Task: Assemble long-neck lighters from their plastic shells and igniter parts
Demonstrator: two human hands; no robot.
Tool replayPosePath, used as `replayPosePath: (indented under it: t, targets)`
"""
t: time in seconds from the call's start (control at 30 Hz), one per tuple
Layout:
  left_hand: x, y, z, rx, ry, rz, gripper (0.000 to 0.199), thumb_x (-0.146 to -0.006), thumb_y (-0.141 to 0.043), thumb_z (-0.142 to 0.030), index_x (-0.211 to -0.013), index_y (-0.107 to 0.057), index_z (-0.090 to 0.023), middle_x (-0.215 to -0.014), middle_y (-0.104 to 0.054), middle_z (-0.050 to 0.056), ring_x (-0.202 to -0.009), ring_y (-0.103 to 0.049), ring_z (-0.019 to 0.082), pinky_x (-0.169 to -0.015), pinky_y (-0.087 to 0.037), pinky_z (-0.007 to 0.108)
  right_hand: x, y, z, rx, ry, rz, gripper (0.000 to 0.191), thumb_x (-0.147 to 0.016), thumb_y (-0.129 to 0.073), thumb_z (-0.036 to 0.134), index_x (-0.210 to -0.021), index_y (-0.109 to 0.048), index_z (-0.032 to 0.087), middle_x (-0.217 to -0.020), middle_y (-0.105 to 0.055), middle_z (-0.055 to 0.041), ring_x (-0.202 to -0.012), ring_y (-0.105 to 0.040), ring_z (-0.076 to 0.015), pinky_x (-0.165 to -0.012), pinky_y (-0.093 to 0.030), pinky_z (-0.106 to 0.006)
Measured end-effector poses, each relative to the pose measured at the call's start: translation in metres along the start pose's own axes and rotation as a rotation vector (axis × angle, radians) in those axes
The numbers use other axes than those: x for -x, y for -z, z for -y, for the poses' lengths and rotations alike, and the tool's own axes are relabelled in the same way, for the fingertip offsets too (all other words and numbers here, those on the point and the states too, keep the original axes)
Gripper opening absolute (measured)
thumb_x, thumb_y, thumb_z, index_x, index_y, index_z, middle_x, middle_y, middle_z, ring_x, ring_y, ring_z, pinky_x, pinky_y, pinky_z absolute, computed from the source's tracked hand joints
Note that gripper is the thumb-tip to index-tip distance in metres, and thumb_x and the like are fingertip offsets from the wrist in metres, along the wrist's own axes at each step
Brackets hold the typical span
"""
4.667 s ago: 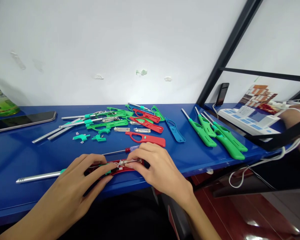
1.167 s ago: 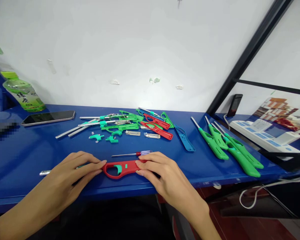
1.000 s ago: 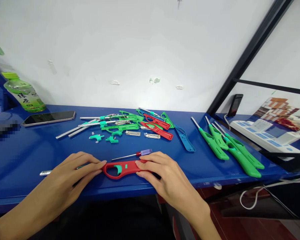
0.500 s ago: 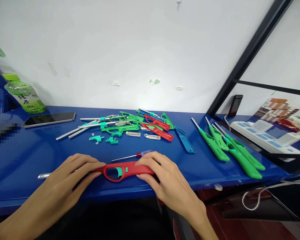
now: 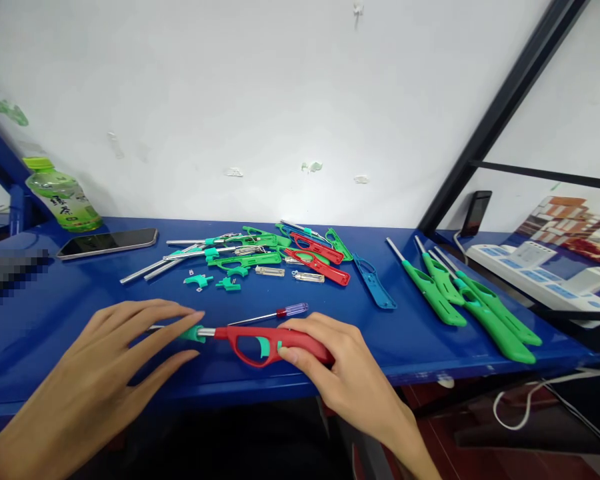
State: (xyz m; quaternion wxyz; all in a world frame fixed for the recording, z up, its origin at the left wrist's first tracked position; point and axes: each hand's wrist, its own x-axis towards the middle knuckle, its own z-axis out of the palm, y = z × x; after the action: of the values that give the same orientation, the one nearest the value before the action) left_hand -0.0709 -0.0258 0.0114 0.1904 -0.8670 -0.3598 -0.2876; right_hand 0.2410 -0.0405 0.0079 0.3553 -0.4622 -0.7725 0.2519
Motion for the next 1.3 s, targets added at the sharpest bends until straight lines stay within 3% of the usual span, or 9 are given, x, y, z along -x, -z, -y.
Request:
replayPosePath:
  t: [0.2, 0.33, 0.5, 0.63, 0.77, 0.9, 1.03, 1.13, 1.3]
  targets:
    - [-0.003, 0.003, -0.011, -0.011, -0.134, 0.004, 0.029, -0.113, -0.039, -0.012, -0.128, -0.064, -0.013, -0.102, -0.078, 0.005, -0.095, -0.069, 0.022, -0.092, -0.045, 0.04, 0.005, -0.003, 0.003, -0.043, 0.033, -0.011, 0.02, -0.102, -0.072, 0.039, -0.12, -0.079, 0.033, -0.101, -0.078, 0.0015, -0.087, -0.072, -0.0164, -0.08, -0.053, -0.026]
    - [-0.002, 0.004, -0.024, 0.031, -0.113, -0.011, 0.035, -0.108, -0.037, -0.002, -0.129, -0.063, -0.012, -0.106, -0.079, 0.007, -0.096, -0.072, 0.02, -0.091, -0.048, 0.036, 0.01, -0.007, 0.011, -0.064, 0.083, -0.006, 0.022, -0.101, -0.073, 0.036, -0.123, -0.078, 0.035, -0.097, -0.077, 0.0033, -0.081, -0.07, -0.0135, -0.075, -0.053, -0.023]
    - [0.004, 0.006, -0.024, 0.035, -0.097, -0.111, 0.045, -0.095, -0.041, 0.01, -0.124, -0.065, -0.015, -0.107, -0.081, 0.004, -0.096, -0.075, 0.017, -0.094, -0.05, 0.034, 0.012, -0.009, 0.02, -0.079, 0.092, 0.043, 0.022, -0.104, -0.067, 0.039, -0.124, -0.078, 0.035, -0.088, -0.076, 0.0036, -0.073, -0.067, -0.014, -0.069, -0.051, -0.024]
    - [0.004, 0.006, -0.025, 0.019, -0.108, -0.182, 0.044, -0.094, -0.046, 0.009, -0.121, -0.068, -0.017, -0.103, -0.082, 0.003, -0.092, -0.076, 0.017, -0.09, -0.055, 0.031, 0.011, -0.01, 0.021, -0.061, 0.052, 0.044, 0.024, -0.104, -0.065, 0.046, -0.119, -0.081, 0.035, -0.089, -0.079, 0.0017, -0.071, -0.068, -0.0172, -0.067, -0.052, -0.027]
    - [0.001, 0.009, -0.024, 0.009, -0.133, -0.168, 0.05, -0.093, -0.046, 0.008, -0.125, -0.071, -0.02, -0.105, -0.082, 0.002, -0.095, -0.077, 0.017, -0.094, -0.057, 0.03, 0.008, -0.012, 0.021, -0.08, 0.031, 0.077, 0.023, -0.104, -0.066, 0.047, -0.115, -0.081, 0.034, -0.085, -0.077, 0.0031, -0.07, -0.067, -0.0155, -0.068, -0.052, -0.026]
    - [0.003, 0.013, -0.016, -0.008, -0.125, -0.138, 0.052, -0.093, -0.042, 0.01, -0.126, -0.071, -0.017, -0.105, -0.08, 0.003, -0.096, -0.075, 0.017, -0.093, -0.052, 0.031, 0.008, -0.015, 0.017, -0.081, 0.045, -0.001, 0.026, -0.097, -0.075, 0.05, -0.121, -0.08, 0.039, -0.1, -0.082, 0.005, -0.084, -0.075, -0.0168, -0.079, -0.057, -0.024]
    - [0.011, 0.009, -0.007, 0.005, -0.055, -0.144, 0.036, -0.1, -0.055, 0.0, -0.127, -0.07, -0.018, -0.112, -0.077, 0.005, -0.098, -0.071, 0.019, -0.095, -0.049, 0.034, 0.011, -0.015, 0.007, 0.048, 0.027, -0.13, 0.031, -0.094, -0.079, 0.048, -0.125, -0.079, 0.045, -0.119, -0.083, 0.0077, -0.108, -0.078, -0.0219, -0.097, -0.059, -0.029]
    - [0.014, 0.005, -0.008, 0.036, 0.037, -0.119, 0.028, -0.104, -0.056, -0.011, -0.127, -0.069, -0.022, -0.114, -0.075, 0.003, -0.095, -0.07, 0.018, -0.093, -0.05, 0.034, 0.01, -0.013, 0.001, 0.016, 0.087, -0.082, 0.028, -0.101, -0.074, 0.037, -0.128, -0.078, 0.041, -0.124, -0.082, 0.006, -0.113, -0.078, -0.0201, -0.103, -0.058, -0.029]
    - [0.013, 0.001, -0.02, 0.186, 0.071, 0.091, 0.044, -0.105, -0.046, -0.011, -0.143, -0.06, -0.028, -0.127, -0.07, 0.004, -0.107, -0.071, 0.02, -0.094, -0.057, 0.034, 0.006, -0.014, 0.0, -0.048, 0.257, 0.01, 0.035, -0.105, -0.065, 0.022, -0.138, -0.074, 0.033, -0.134, -0.078, -0.0003, -0.12, -0.076, -0.0202, -0.104, -0.06, -0.03]
